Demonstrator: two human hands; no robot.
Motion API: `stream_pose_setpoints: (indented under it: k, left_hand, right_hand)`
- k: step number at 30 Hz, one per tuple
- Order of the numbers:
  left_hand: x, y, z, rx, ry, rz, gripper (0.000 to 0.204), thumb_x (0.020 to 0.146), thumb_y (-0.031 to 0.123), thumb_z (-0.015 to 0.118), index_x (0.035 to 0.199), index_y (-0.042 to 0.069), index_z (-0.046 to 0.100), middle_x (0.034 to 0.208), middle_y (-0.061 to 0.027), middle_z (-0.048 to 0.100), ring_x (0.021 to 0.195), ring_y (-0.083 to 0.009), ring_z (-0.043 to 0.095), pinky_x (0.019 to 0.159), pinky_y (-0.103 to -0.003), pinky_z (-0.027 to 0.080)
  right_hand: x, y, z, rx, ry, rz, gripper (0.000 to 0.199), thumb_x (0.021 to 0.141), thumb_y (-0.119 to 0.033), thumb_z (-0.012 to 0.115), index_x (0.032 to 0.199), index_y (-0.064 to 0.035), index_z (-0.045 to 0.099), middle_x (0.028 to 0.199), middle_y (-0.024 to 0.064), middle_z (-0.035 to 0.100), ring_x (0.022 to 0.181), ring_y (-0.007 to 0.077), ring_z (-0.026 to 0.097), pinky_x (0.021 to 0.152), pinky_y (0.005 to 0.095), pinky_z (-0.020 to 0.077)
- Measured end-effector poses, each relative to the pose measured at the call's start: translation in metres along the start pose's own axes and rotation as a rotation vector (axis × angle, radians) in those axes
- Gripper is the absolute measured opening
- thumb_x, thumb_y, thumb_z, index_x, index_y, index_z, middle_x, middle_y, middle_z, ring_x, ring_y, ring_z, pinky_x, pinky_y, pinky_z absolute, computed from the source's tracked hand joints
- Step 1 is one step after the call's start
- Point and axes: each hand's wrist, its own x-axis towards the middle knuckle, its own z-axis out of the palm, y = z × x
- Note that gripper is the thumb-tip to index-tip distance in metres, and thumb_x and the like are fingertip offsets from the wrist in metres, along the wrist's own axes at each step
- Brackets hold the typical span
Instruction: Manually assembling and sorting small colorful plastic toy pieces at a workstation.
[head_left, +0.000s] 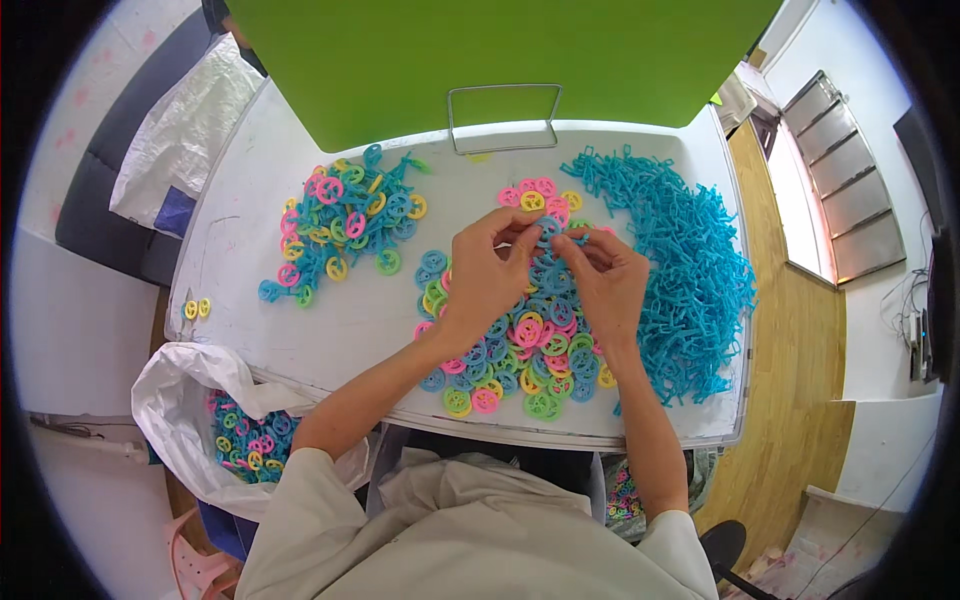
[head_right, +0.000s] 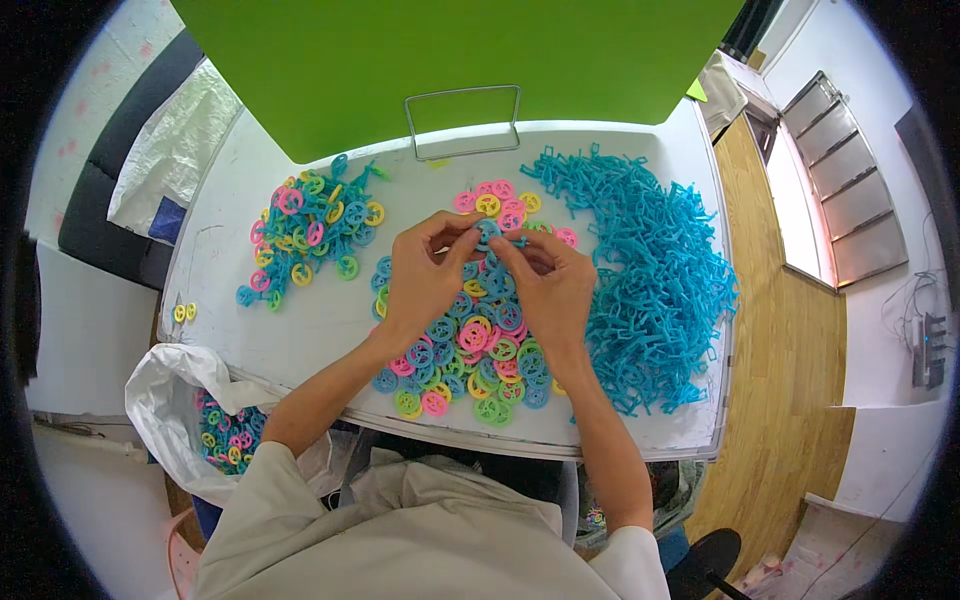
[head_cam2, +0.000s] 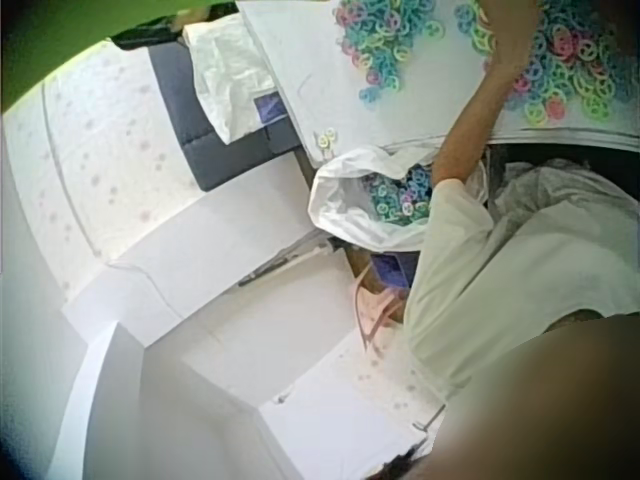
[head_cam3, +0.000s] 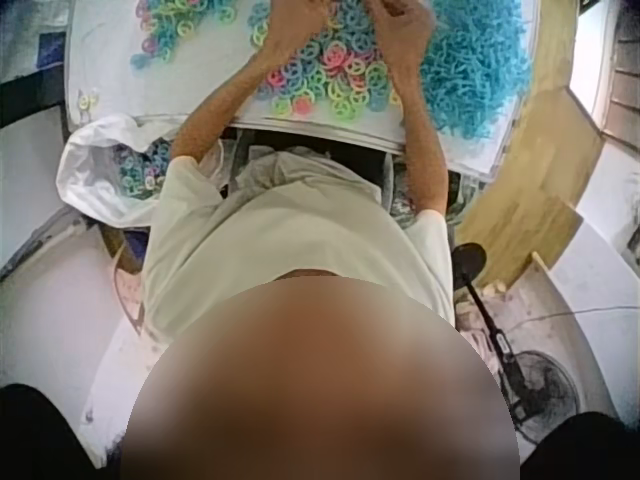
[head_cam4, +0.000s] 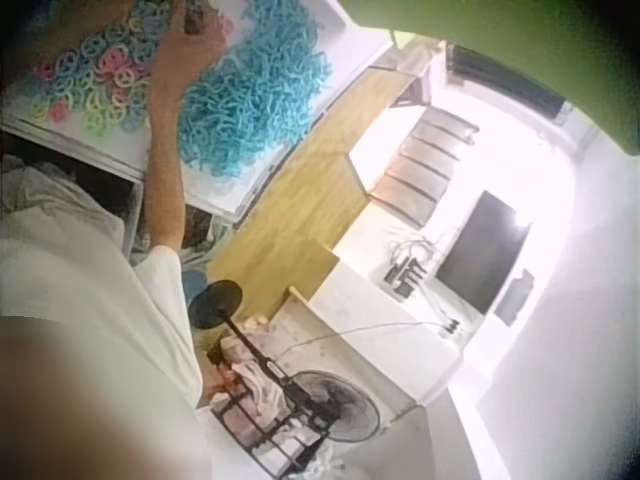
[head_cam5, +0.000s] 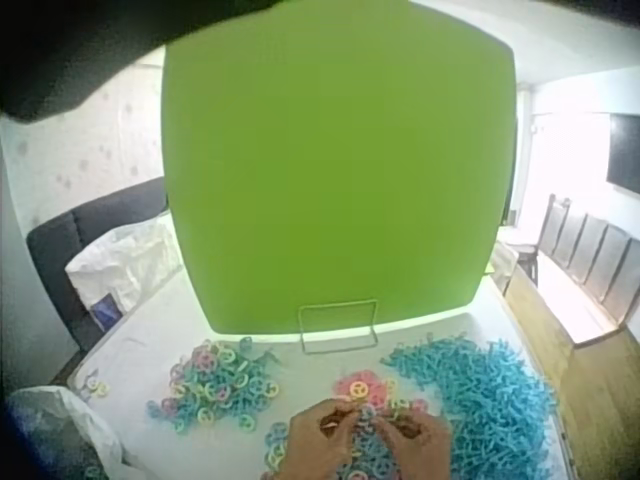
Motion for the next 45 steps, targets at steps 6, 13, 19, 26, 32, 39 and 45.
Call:
stream_pose_setpoints:
  k: [6, 13, 19, 26, 32, 39, 45]
  left_hand:
    - [0.003, 0.000, -0.001, -0.137, -0.009, -0.051, 0.016, 0.090, 0.003, 0.058, 0.102, -0.006, 0.062, 0.092, -0.0109, 0.066, 0.082, -0.0141, 0.065, 0.072, -0.027, 0.057]
    - [0.000, -0.002, -0.002, -0.628, -0.012, -0.447, 0.021, 0.093, 0.013, 0.056, 0.106, -0.003, 0.061, 0.098, -0.0103, 0.065, 0.091, -0.0159, 0.064, 0.082, -0.028, 0.055]
    - [0.000, 0.002, -0.002, -0.229, -0.006, -0.150, 0.020, 0.092, 0.009, 0.056, 0.107, -0.004, 0.059, 0.097, -0.0108, 0.064, 0.089, -0.0149, 0.064, 0.081, -0.027, 0.055]
    - [-0.001, 0.004, 0.005, -0.239, 0.022, -0.056, 0.015, 0.089, 0.003, 0.058, 0.100, -0.006, 0.061, 0.088, -0.0095, 0.065, 0.079, -0.0136, 0.064, 0.070, -0.026, 0.056]
    - [-0.003, -0.003, 0.003, -0.536, 0.006, -0.220, 0.020, 0.092, 0.007, 0.057, 0.107, -0.006, 0.059, 0.099, -0.0090, 0.064, 0.089, -0.0149, 0.064, 0.081, -0.027, 0.055]
    - [-0.005, 0.003, 0.003, -0.187, 0.000, -0.078, 0.021, 0.091, 0.006, 0.059, 0.109, -0.005, 0.060, 0.097, -0.0097, 0.065, 0.086, -0.0138, 0.064, 0.080, -0.027, 0.055]
    - [-0.008, 0.001, 0.006, -0.078, 0.035, -0.024, 0.022, 0.091, 0.007, 0.059, 0.110, -0.004, 0.061, 0.092, -0.0083, 0.066, 0.080, -0.0119, 0.064, 0.071, -0.024, 0.053]
  right_hand:
    - [-0.003, 0.000, 0.007, 0.044, 0.056, -0.033, 0.012, 0.082, -0.006, 0.071, 0.090, 0.0020, 0.070, 0.074, 0.0021, 0.068, 0.067, 0.0039, 0.059, 0.057, 0.0175, 0.0442]
    - [-0.006, 0.004, 0.015, 0.096, 0.137, -0.042, 0.011, 0.083, -0.007, 0.070, 0.090, 0.0021, 0.069, 0.072, 0.0005, 0.066, 0.064, 0.0026, 0.056, 0.054, 0.0167, 0.0402]
    - [-0.004, 0.000, 0.011, 0.045, 0.126, 0.013, 0.011, 0.083, -0.007, 0.070, 0.089, 0.0015, 0.069, 0.072, 0.0012, 0.066, 0.064, 0.0031, 0.057, 0.054, 0.0169, 0.0406]
    - [-0.002, 0.010, 0.011, 0.025, 0.101, -0.103, 0.009, 0.084, -0.006, 0.069, 0.088, 0.0022, 0.068, 0.075, 0.0019, 0.067, 0.066, 0.0046, 0.060, 0.055, 0.0178, 0.0431]
    - [-0.003, 0.009, 0.010, 0.071, 0.114, -0.069, 0.008, 0.085, -0.005, 0.067, 0.088, 0.0018, 0.068, 0.072, 0.0001, 0.065, 0.065, 0.0021, 0.056, 0.054, 0.0167, 0.0413]
    - [-0.006, 0.003, 0.011, 0.002, 0.134, -0.103, 0.009, 0.084, -0.005, 0.069, 0.089, 0.0021, 0.068, 0.071, 0.0003, 0.065, 0.063, 0.0022, 0.057, 0.052, 0.0163, 0.0408]
    - [-0.006, -0.001, 0.010, -0.022, 0.134, -0.034, 0.011, 0.083, -0.006, 0.070, 0.090, 0.0011, 0.069, 0.073, 0.0021, 0.067, 0.066, 0.0044, 0.060, 0.057, 0.0178, 0.0452]
